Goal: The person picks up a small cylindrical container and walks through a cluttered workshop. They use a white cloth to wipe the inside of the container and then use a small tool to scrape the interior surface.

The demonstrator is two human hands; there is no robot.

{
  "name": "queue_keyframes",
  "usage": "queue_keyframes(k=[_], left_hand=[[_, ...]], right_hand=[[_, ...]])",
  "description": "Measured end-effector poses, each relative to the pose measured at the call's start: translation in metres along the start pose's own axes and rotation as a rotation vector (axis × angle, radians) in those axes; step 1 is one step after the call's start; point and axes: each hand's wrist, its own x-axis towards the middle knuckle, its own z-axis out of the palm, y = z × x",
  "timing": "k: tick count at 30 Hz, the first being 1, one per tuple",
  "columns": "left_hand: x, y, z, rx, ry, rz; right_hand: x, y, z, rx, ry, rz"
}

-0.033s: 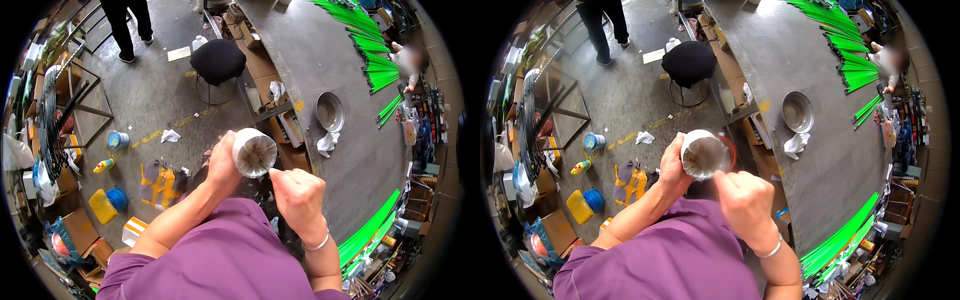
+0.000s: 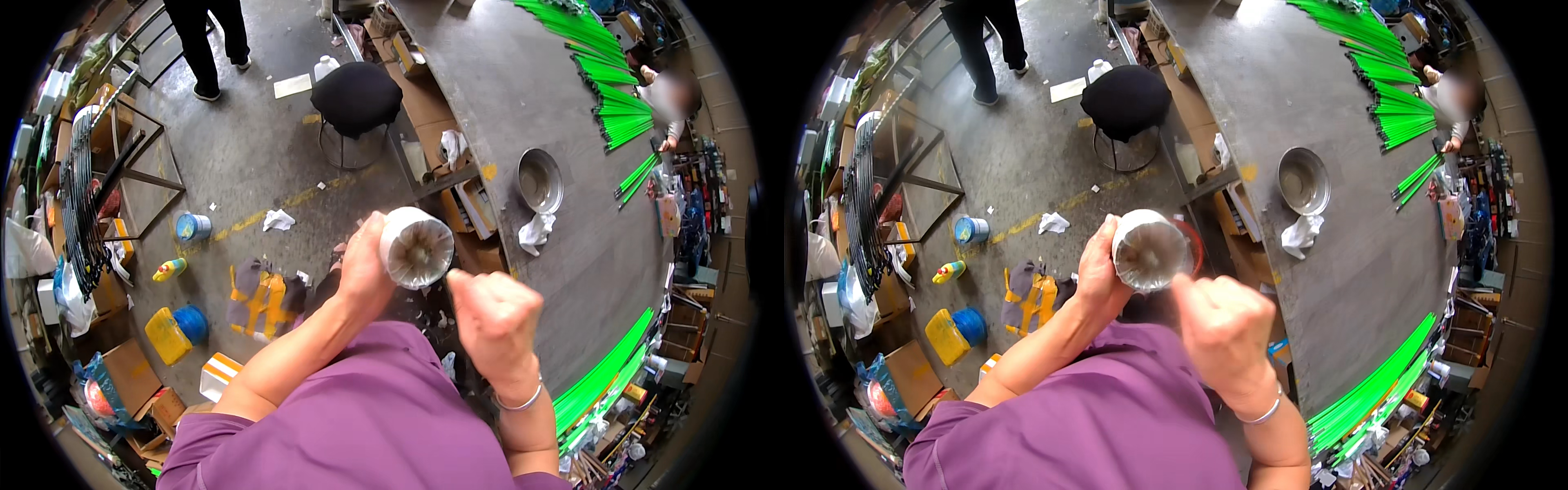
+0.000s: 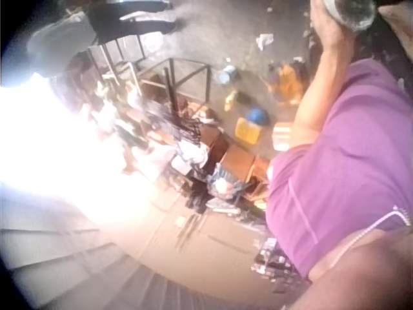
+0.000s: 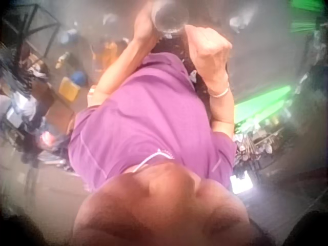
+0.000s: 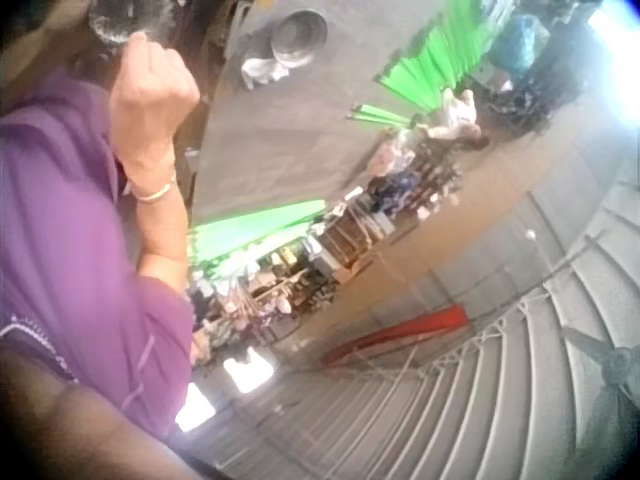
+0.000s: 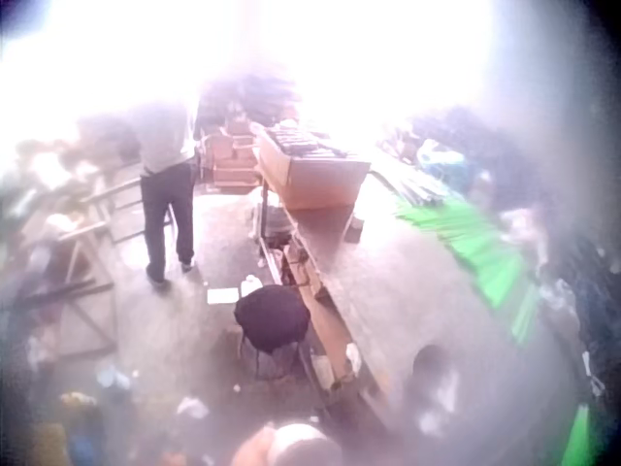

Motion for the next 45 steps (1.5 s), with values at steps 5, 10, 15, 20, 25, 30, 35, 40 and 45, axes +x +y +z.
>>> queue_keyframes(k=[5, 10, 15, 20, 25, 30, 35, 40, 45], left_hand=[[0.003, 0.003, 0.0, -0.014, 0.017, 0.014], [0.006, 0.001, -0.003, -0.016, 0.018, 0.039], [0.003, -0.001, -0.008, -0.022, 0.031, 0.01], [0.002, -0.001, -0.006, -0.021, 0.022, 0.033], [0.004, 0.001, -0.004, -0.035, 0.047, 0.017], [0.003, 0.002, 0.002, -0.044, 0.032, 0.014], [0.001, 0.005, 0.005, -0.052, 0.023, -0.01], [0.004, 0.007, 0.008, -0.021, 0.062, 0.0], [0.003, 0.01, 0.01, -0.069, -0.003, -0.015]], right_hand=[[0.0, 0.001, 0.006, -0.019, -0.055, 0.007], [-0.002, 0.0, 0.005, -0.038, -0.143, 0.064], [0.008, -0.007, 0.002, 0.132, 0.026, 0.063], [0.001, 0.004, 0.005, 0.059, 0.01, 0.111], [0.001, 0.006, 0.011, 0.05, -0.012, 0.038], [0.008, 0.001, 0.02, 0.042, -0.014, -0.023], [0.014, 0.008, 0.012, 0.047, 0.039, 0.031], [0.009, 0.012, 0.007, 0.043, 0.015, 0.064], [0.009, -0.003, 0.009, 0.067, -0.085, 0.026]])
